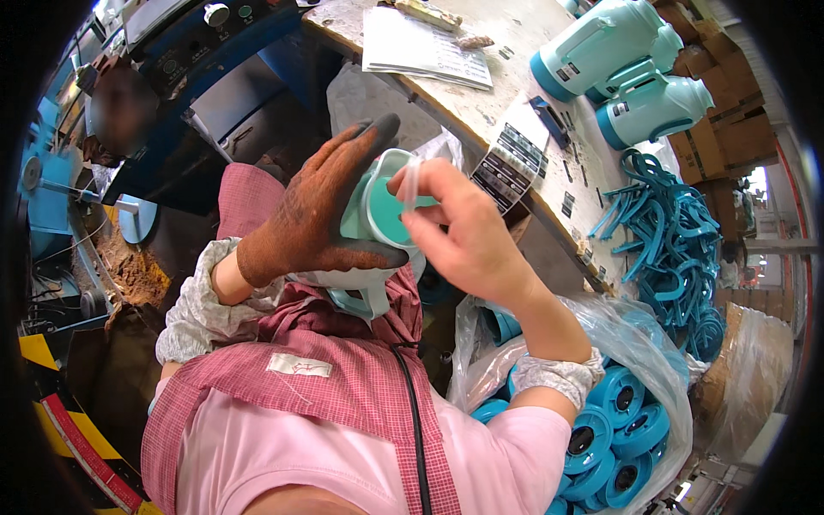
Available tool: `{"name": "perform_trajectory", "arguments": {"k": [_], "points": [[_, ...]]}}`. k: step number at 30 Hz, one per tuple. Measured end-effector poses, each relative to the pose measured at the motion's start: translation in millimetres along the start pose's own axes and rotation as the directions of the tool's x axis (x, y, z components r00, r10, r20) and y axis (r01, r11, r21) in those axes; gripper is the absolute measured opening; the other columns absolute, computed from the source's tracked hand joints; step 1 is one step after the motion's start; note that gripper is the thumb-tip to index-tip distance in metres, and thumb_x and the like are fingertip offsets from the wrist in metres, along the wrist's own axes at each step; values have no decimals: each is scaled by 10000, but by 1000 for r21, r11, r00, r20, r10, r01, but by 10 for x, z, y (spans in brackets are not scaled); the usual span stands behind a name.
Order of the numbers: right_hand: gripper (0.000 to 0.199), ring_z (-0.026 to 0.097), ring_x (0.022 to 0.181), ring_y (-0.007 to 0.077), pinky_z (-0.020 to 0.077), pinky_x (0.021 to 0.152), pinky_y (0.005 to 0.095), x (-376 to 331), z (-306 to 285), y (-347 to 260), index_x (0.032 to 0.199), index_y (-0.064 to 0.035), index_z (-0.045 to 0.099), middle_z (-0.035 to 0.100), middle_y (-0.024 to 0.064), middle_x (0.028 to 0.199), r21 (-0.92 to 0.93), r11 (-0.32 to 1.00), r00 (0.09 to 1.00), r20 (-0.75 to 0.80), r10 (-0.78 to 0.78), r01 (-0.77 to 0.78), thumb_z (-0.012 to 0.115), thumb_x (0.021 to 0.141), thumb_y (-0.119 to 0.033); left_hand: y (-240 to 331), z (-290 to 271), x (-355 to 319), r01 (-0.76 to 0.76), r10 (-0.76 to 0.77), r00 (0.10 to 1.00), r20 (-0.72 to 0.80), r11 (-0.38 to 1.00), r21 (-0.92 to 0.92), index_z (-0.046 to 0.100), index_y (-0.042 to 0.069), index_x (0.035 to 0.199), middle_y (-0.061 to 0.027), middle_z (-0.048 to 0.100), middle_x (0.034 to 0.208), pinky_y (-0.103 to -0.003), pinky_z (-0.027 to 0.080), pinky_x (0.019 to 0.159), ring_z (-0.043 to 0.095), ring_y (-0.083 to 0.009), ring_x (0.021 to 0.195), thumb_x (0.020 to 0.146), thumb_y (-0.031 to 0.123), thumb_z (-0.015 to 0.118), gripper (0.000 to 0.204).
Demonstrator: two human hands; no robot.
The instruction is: The person assembles water bottles by attaching components like lids and labels by hand while seated at a workbench.
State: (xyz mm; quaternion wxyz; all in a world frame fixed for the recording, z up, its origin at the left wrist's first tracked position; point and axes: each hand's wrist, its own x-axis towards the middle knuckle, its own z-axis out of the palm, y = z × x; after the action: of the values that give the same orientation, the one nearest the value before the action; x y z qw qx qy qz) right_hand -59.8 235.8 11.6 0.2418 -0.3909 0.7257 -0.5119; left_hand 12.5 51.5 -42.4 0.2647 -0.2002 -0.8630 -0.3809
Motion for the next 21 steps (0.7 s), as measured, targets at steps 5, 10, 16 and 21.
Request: {"name": "perform_trajectory", "arguments": {"k": [5, 10, 16, 21], "points": [[187, 565, 783, 289, 464, 673, 342, -38, 84, -163, 891, -11, 503, 543, 140, 903, -387, 892, 971, 144, -191, 233, 512, 729, 82, 9, -67, -81, 41, -40, 999, -21, 994, 101, 295, 61, 1381, -144, 472, 1292, -533, 152, 1067, 472, -300, 1177, 518, 511, 792, 1092], [196, 573, 747, 356, 484, 650, 397, 39, 136, -131, 890, -16, 533, 556, 149, 823, -556, 758, 924, 347, -162, 341, 525, 702, 41, 72, -102, -136, 3, -3, 1000, 13, 999, 34, 342, 43, 1354, -127, 468, 1302, -528, 195, 1048, 479, -277, 1169, 533, 483, 780, 1029], [207, 599, 732, 295, 506, 633, 369, 50, 222, 9, 900, -26, 564, 573, 119, 820, -619, 658, 903, 290, -316, 429, 549, 695, -3, 70, -90, -199, 4, -3, 999, 37, 1000, -31, 349, -6, 1339, -162, 441, 1329, -443, 253, 1060, 434, -297, 1224, 496, 428, 824, 1061], [159, 612, 731, 306, 496, 664, 359, 12, 119, 20, 816, -39, 629, 608, 122, 780, -697, 650, 923, 385, -19, 304, 578, 666, -52, 276, -18, -146, 34, -47, 988, 144, 995, 93, 369, -18, 1315, -170, 464, 1295, -442, 327, 1016, 456, -339, 1182, 493, 363, 834, 1019]]}}
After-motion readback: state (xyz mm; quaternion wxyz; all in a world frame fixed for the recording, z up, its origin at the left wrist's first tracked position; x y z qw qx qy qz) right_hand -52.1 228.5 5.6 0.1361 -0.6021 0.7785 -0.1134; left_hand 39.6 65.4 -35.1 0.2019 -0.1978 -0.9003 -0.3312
